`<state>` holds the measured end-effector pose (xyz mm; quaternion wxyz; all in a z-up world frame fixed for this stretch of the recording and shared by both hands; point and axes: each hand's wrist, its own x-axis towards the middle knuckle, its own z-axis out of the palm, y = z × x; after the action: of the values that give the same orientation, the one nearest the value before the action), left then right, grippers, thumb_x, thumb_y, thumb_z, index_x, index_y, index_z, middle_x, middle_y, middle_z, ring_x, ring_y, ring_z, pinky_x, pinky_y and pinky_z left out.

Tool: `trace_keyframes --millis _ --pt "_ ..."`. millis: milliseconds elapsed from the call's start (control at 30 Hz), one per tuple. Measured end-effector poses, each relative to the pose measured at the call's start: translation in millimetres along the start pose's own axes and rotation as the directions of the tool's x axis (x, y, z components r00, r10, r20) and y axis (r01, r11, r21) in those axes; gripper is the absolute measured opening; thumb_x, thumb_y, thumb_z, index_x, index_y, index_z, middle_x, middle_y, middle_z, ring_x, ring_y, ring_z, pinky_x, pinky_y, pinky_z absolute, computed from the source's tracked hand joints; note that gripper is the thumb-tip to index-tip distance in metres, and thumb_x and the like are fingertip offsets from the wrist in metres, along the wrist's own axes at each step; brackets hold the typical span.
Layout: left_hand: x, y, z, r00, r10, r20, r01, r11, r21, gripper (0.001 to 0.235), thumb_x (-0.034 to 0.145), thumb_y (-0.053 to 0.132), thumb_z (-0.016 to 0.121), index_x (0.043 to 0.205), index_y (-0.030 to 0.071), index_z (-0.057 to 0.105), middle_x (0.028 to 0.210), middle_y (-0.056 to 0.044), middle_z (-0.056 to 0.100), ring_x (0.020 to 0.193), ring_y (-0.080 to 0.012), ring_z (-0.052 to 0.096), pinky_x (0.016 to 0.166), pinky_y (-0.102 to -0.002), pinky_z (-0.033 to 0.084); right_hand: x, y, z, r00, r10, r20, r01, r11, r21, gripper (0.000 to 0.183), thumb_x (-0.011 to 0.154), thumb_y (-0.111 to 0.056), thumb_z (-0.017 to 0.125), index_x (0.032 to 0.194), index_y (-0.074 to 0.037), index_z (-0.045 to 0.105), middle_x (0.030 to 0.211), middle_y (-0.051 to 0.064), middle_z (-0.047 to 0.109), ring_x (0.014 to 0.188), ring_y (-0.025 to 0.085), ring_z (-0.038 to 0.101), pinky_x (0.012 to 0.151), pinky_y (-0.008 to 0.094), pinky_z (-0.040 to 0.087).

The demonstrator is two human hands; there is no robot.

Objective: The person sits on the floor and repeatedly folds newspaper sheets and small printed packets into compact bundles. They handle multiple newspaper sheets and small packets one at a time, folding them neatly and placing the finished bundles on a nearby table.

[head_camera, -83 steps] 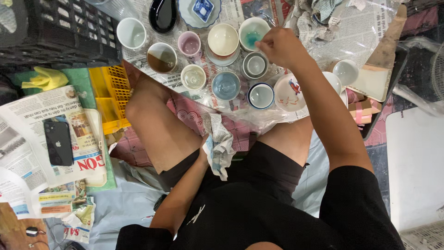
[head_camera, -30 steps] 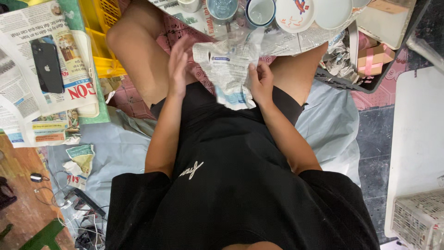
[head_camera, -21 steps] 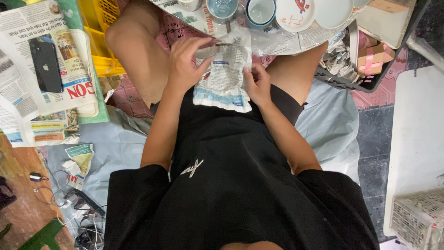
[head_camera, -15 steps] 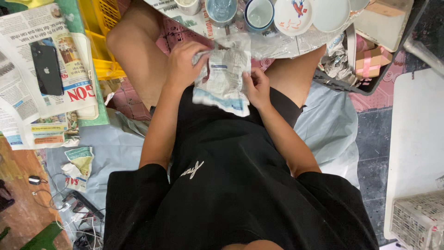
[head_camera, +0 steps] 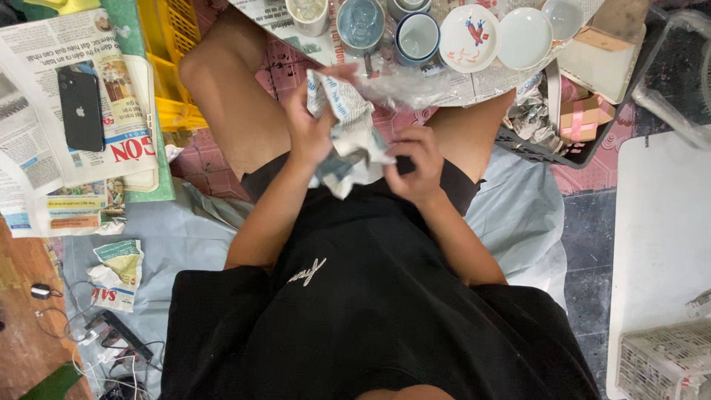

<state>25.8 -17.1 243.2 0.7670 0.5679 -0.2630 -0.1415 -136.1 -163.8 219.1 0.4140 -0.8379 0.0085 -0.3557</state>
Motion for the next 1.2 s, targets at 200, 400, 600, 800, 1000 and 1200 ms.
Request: trace_keyframes --millis 200,400,600,800,1000,1200 --pt "-18 20 16 0.991 -0.112 0.077 0.116 0.992 -0.054 0.021 0.107 0.005 0.057 0.126 -0.001 0.064 0.11 -0.007 0.073 0.099 -0.0105 0.069 0.091 -0.027 0.057 17 -19 5 0.967 -0.198 0.158 0.18 0.976 0.12 0.033 0.068 -0.011 0.085 0.093 -0.002 0.067 0.122 0.02 0.057 0.118 0.039 0.055 0.098 0.049 0.046" --pt "-22 20 13 0.937 -0.258 0.236 0.174 0.929 0.325 0.017 0.103 0.01 0.067 0.115 0.001 0.076 0.094 -0.009 0.077 0.083 -0.0108 0.071 0.077 -0.027 0.057 -20 11 14 1.0 0.023 0.021 -0.028 0.968 0.249 0.02 0.081 -0.006 0.083 0.097 -0.006 0.071 0.116 0.005 0.067 0.111 0.021 0.067 0.092 0.032 0.055" --pt "-23 21 14 0.921 -0.151 0.359 0.037 0.952 0.304 0.029 0.084 0.008 0.08 0.11 -0.001 0.071 0.105 -0.012 0.074 0.093 -0.0193 0.074 0.081 -0.03 0.057 -16 14 8 0.979 0.157 0.127 -0.187 0.939 0.287 0.054 0.083 -0.01 0.083 0.128 0.0 0.057 0.137 0.012 0.048 0.128 0.023 0.052 0.112 0.033 0.043" --pt "-28 26 10 0.945 0.0 0.327 -0.147 0.894 0.424 0.042 0.082 0.019 0.083 0.118 0.004 0.066 0.123 -0.011 0.066 0.116 -0.028 0.067 0.102 -0.038 0.053 -37 38 12 0.818 0.564 0.115 -0.498 0.594 0.631 0.039 0.105 -0.009 0.069 0.141 -0.003 0.054 0.128 0.012 0.06 0.12 0.018 0.059 0.11 0.034 0.046" --pt "-49 38 -8 0.808 0.113 0.579 -0.503 0.644 0.576 0.052 0.067 0.039 0.091 0.101 0.006 0.071 0.131 -0.014 0.059 0.124 -0.0349 0.055 0.108 -0.055 0.04 -37 46 -2 0.652 0.757 -0.043 -0.169 0.201 0.965 0.055 0.092 0.0 0.061 0.144 -0.007 0.044 0.139 0.011 0.054 0.129 0.022 0.058 0.112 0.037 0.048" --pt "-75 12 -43 0.853 -0.078 0.516 -0.371 0.605 0.704 0.022 0.077 0.012 0.082 0.095 0.006 0.073 0.143 -0.016 0.057 0.133 -0.0336 0.055 0.11 -0.047 0.045 -66 67 -25 0.878 0.473 -0.07 -0.367 0.76 0.536 0.063 0.089 0.006 0.063 0.143 -0.011 0.037 0.125 0.008 0.053 0.112 0.019 0.058 0.091 0.031 0.053"
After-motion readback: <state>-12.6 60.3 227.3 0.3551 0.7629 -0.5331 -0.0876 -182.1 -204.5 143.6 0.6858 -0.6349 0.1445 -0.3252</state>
